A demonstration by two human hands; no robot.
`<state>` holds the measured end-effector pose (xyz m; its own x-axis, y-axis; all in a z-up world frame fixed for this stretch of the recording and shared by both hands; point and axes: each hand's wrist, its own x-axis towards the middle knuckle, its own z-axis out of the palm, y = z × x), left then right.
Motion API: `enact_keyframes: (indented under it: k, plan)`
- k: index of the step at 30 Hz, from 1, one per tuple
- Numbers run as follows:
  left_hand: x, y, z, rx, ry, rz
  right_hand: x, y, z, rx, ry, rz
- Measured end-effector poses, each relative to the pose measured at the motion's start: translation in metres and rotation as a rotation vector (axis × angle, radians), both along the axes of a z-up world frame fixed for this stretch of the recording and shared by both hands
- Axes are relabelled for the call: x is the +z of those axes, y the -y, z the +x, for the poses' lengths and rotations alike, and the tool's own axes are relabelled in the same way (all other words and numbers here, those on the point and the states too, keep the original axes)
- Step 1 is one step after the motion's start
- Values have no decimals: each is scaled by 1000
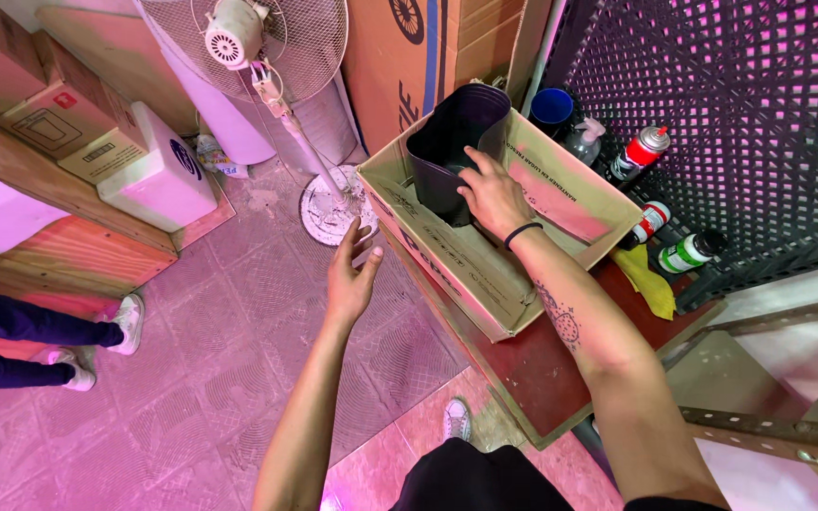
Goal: The person repeatedly moves stacks of black plastic pots and white plastic jugs between a cardboard box and a metal shelf. The person also moves a blue and yellow pressure sprayer. The person handles the items one at a time or in small stacks, placing them on the shelf or back into the box.
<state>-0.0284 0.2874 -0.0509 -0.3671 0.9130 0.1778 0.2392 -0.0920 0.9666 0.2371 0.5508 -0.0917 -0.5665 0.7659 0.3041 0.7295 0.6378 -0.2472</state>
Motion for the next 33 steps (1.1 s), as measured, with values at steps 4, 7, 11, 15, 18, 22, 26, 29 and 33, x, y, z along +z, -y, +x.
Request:
enact_keyframes:
  k: [4, 7, 11, 15, 18, 22, 26, 29, 33]
  plan:
    - [-2, -8, 1, -9, -10, -11, 2, -9, 3, 14, -59, 38]
    - [2, -17, 5, -30, -38, 8, 13, -13, 6, 13, -122, 83]
    - [23, -34, 9, -60, -118, 7, 54, -6, 12, 69, -185, 157]
    - [59, -58, 7, -103, -218, -46, 119, 14, 24, 151, -199, 203]
    - [80, -78, 4, -164, -265, 15, 172, 39, 34, 205, -199, 238]
    - [111, -77, 10, -210, -304, 79, 248, 92, 52, 263, -226, 253]
    - [152, -38, 24, -355, -215, 188, 320, 164, 69, 415, -275, 145]
    - [160, 0, 32, -391, -182, 287, 351, 213, 80, 457, -278, 107]
    - [168, 63, 50, -266, -216, 234, 368, 283, 94, 509, -358, 120]
